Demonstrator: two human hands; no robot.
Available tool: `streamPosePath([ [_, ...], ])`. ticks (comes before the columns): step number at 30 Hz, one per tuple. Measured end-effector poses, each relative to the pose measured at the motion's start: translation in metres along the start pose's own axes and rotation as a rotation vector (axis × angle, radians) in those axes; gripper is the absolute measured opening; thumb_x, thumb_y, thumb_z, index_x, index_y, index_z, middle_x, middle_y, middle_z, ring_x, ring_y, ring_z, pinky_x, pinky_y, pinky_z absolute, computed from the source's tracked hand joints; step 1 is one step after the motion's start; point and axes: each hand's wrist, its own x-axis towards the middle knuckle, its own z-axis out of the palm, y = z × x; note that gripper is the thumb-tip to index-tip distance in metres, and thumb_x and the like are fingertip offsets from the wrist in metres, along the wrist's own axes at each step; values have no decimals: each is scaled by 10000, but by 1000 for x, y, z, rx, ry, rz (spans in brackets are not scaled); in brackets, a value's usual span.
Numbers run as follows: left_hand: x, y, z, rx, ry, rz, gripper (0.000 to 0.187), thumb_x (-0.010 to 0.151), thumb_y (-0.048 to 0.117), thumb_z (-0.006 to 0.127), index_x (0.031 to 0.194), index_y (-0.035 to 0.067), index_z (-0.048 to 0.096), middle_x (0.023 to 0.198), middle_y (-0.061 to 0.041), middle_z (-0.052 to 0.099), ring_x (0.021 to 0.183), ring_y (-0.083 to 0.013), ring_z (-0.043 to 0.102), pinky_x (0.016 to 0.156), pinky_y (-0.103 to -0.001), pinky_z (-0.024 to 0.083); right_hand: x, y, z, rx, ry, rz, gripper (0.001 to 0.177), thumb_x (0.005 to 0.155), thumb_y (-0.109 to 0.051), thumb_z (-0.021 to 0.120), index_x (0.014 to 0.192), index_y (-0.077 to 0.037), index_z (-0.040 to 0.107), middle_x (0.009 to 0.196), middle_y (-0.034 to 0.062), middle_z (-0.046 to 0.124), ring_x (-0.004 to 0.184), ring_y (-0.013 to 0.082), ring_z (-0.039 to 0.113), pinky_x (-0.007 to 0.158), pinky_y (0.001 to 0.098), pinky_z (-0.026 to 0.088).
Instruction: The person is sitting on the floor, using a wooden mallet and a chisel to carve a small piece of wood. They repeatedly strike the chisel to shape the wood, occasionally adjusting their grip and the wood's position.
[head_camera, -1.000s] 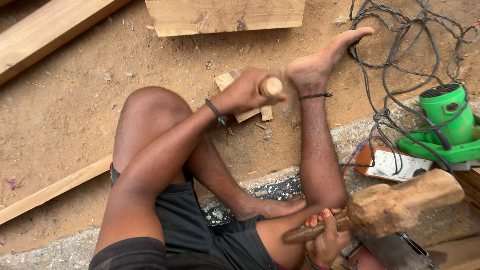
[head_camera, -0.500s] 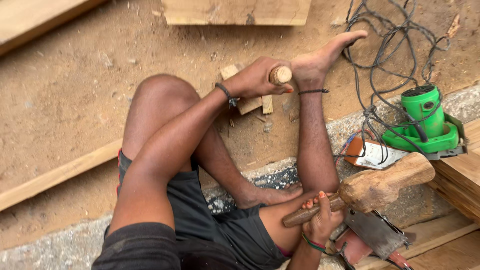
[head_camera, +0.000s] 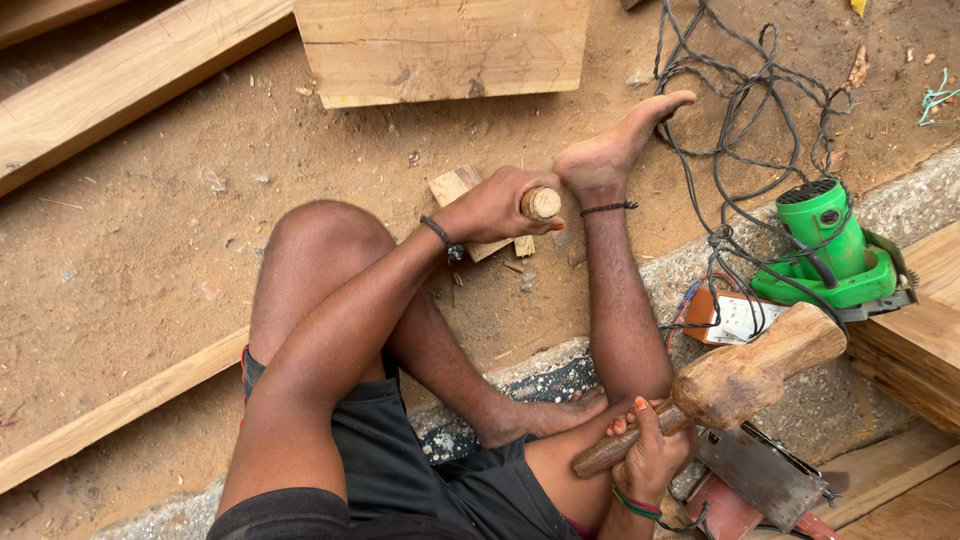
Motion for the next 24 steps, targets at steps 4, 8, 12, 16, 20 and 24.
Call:
streamPosePath([
  [4,6,-7,-2,19,3,-42,390,853,444,829,962,115,651,869,-53,716,805,-203,688,725,-389,558,0,1,-1,-9,-2,10,162,954,46,645,1010,-15,505,725,81,548,533,167,537,483,340,493],
  [8,7,-11,-1,31,-34,-22,400,865,458,824,976,118,644,901,-44,713,859,-203,691,769,-398,564,0,-2,0,14,-7,18,149,955,30,639,1012,-24,513,728,75,550,524,168,546,474,338,497],
  [12,5,-10,-3,53,-24,-15,421,874,481,820,1009,120,650,942,-50,713,897,-206,693,811,-410,563,-2,-3,0,5,-12,14,149,968,27,644,1011,-28,512,737,79,554,531,165,544,480,337,499],
  [16,5,-5,-1,36,-20,-45,414,867,465,815,995,109,646,924,-66,716,871,-212,695,800,-412,572,1,-1,0,5,-14,17,147,975,21,653,1013,-25,519,745,79,559,545,160,547,484,341,505],
  [20,4,-6,-4,52,22,35,412,879,435,838,1022,95,656,938,-82,718,871,-225,687,803,-411,561,3,0,-2,-10,-22,13,156,970,15,660,1000,-27,512,737,78,559,527,171,551,471,344,504],
  [24,4,-8,-6,6,44,105,411,880,420,846,1054,93,668,963,-72,728,893,-210,702,809,-395,565,1,-2,-1,-3,-27,23,151,972,14,657,1007,-28,517,737,75,561,523,169,553,473,341,507],
])
